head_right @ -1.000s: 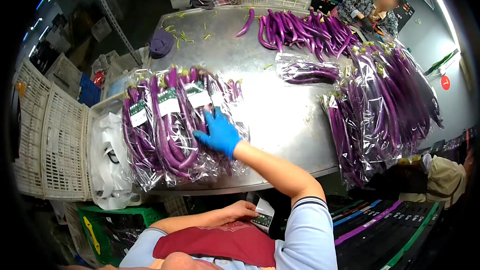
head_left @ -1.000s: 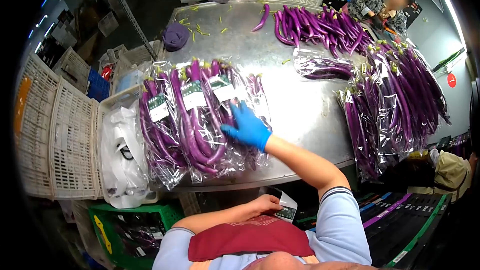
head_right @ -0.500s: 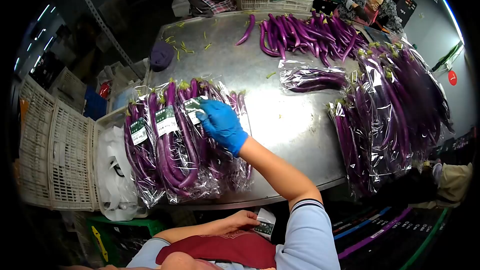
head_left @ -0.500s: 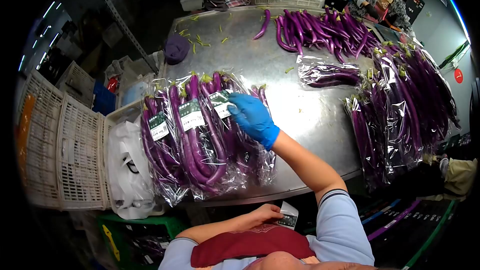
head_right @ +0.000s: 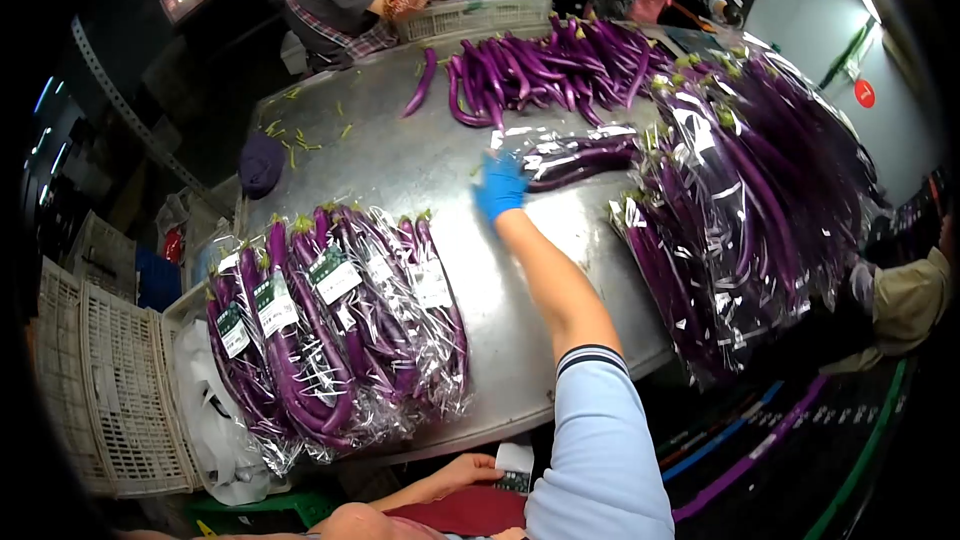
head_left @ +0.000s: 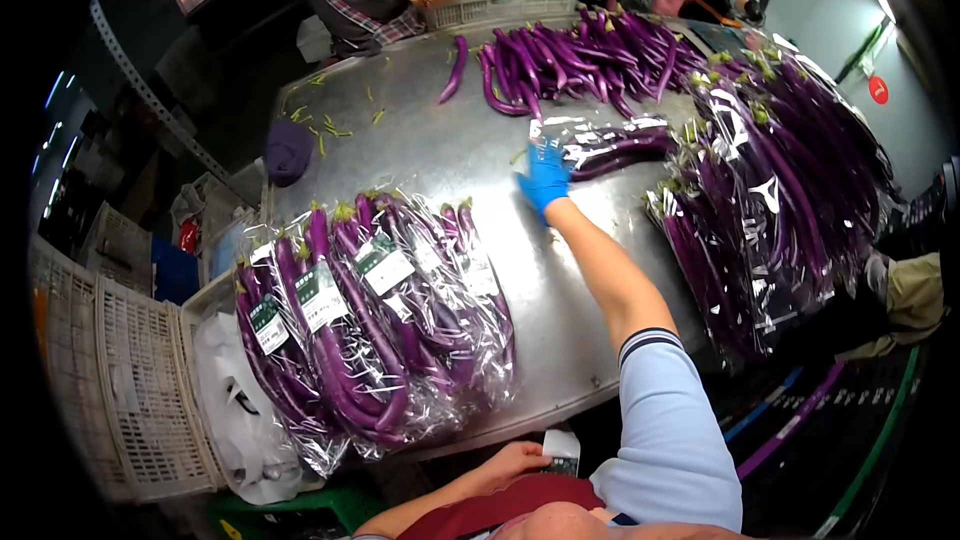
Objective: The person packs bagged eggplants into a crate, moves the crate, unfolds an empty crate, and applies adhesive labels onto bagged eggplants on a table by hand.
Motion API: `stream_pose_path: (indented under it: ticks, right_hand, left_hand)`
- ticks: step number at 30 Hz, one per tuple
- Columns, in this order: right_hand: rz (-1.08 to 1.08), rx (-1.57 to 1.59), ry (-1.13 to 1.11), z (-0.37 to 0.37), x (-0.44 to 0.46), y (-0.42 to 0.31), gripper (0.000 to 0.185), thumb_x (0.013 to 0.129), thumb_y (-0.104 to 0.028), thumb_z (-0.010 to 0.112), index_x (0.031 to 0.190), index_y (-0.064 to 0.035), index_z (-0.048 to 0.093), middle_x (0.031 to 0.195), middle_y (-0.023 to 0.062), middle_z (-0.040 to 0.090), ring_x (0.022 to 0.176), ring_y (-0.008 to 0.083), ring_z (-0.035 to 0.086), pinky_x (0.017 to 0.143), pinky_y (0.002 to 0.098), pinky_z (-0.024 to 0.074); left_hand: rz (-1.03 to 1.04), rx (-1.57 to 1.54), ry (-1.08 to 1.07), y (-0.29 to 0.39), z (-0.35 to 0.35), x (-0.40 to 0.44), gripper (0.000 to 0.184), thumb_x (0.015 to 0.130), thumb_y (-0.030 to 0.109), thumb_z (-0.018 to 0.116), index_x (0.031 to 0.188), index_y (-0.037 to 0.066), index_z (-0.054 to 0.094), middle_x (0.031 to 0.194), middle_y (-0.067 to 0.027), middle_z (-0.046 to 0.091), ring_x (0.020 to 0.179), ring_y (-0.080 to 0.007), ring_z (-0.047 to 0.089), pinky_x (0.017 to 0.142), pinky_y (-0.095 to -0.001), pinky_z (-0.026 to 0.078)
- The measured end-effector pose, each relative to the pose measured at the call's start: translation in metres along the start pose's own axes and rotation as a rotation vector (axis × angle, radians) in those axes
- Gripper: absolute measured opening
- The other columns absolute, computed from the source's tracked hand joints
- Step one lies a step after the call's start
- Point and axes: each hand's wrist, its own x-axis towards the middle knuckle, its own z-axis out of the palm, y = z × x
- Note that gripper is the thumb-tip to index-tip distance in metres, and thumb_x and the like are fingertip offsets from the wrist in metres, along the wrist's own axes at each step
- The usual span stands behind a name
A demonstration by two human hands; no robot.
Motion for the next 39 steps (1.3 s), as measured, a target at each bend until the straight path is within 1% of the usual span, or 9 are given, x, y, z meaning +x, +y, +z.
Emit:
stream_pose_path:
  ticks: [1,5,12,18,24,26,28,29,39]
  right_hand:
    - [0.021,-0.311,-0.053,-0.001,0.006,0.024,0.058,0.072,-0.031,0.054,0.124,-0.0144,0.034,0.134,0.0175,0.020,0.125,0.0365,0.016,0.092,0.0609,0.0187]
    - [0.147,-0.362,-0.339,-0.006,0.017,0.048,0.037,0.075,-0.017,0.053,0.111,-0.0246,0.049,0.134,0.0131,0.021,0.121,0.0360,0.023,0.075,0.0647,0.0350]
    - [-0.631,-0.228,-0.340,-0.098,-0.122,0.042,0.030,0.066,-0.005,0.052,0.097,-0.0081,0.052,0.108,0.0121,0.044,0.105,0.0413,0.038,0.079,0.0418,0.0443]
    - [-0.974,-0.031,-0.600,-0.157,-0.237,0.039,0.026,0.073,-0.015,0.052,0.098,-0.0095,0.051,0.129,0.0104,0.034,0.114,0.0440,0.034,0.094,0.0436,0.0357]
    - [-0.882,0.050,-0.737,-0.235,-0.258,-0.020,0.043,0.068,-0.018,0.058,0.109,-0.0099,0.047,0.134,0.0123,0.028,0.120,0.0378,0.029,0.090,0.0527,0.0305]
    - [-0.776,0.509,-0.879,-0.250,-0.260,-0.042,0.037,0.076,-0.027,0.056,0.104,-0.0028,0.052,0.121,0.0160,0.044,0.113,0.0329,0.039,0.089,0.0405,0.0355]
    - [-0.280,0.654,-1.447,-0.272,-0.266,-0.058,0.048,0.079,-0.037,0.053,0.106,0.0020,0.051,0.108,0.0184,0.053,0.103,0.0326,0.048,0.086,0.0340,0.0389]
    - [-0.329,0.607,-1.546,-0.274,-0.266,-0.060,0.057,0.078,-0.045,0.052,0.112,0.0010,0.048,0.102,0.0197,0.055,0.094,0.0317,0.054,0.082,0.0342,0.0412]
    - [-0.087,0.439,-1.729,-0.262,-0.266,-0.029,0.024,0.069,-0.022,0.065,0.084,-0.0029,0.059,0.076,0.0087,0.060,0.067,0.0158,0.055,0.062,0.0301,0.0438]
  left_hand:
    - [0.014,0.055,0.009,-0.003,-0.002,0.003,0.015,0.078,0.011,0.059,0.090,0.001,0.057,0.078,-0.0030,0.058,0.071,-0.0090,0.054,0.065,-0.0205,0.043]
    - [0.004,-0.003,0.024,-0.008,-0.008,0.007,0.016,0.077,0.009,0.060,0.090,0.000,0.057,0.081,-0.0045,0.058,0.074,-0.0096,0.054,0.069,-0.0211,0.043]
    - [0.004,-0.049,-0.058,-0.002,0.006,0.016,0.016,0.078,0.009,0.057,0.092,-0.001,0.056,0.081,-0.0045,0.058,0.071,-0.0104,0.055,0.064,-0.0218,0.044]
    - [0.115,0.011,-0.209,-0.005,0.018,0.036,0.020,0.079,0.012,0.058,0.095,0.000,0.055,0.086,-0.0029,0.058,0.076,-0.0090,0.054,0.070,-0.0222,0.044]
    - [0.320,0.217,-0.233,0.015,0.043,0.012,0.019,0.080,0.014,0.058,0.095,0.002,0.056,0.086,-0.0012,0.057,0.078,-0.0092,0.053,0.070,-0.0245,0.045]
    - [0.381,0.277,-0.206,0.019,0.050,0.005,0.018,0.081,0.012,0.057,0.095,0.001,0.057,0.085,-0.0025,0.058,0.078,-0.0101,0.054,0.069,-0.0254,0.046]
    - [0.510,0.393,-0.174,0.026,0.057,-0.008,0.018,0.078,0.011,0.059,0.094,0.002,0.058,0.084,-0.0018,0.059,0.077,-0.0084,0.053,0.068,-0.0240,0.044]
    - [0.358,0.324,-0.163,0.022,0.055,-0.007,0.017,0.078,0.012,0.059,0.092,0.003,0.059,0.084,-0.0008,0.058,0.074,-0.0078,0.053,0.065,-0.0221,0.043]
    - [0.158,0.025,-0.310,-0.026,0.039,0.009,0.022,0.077,0.004,0.058,0.097,-0.002,0.054,0.089,-0.0072,0.060,0.079,-0.0132,0.057,0.075,-0.0250,0.045]
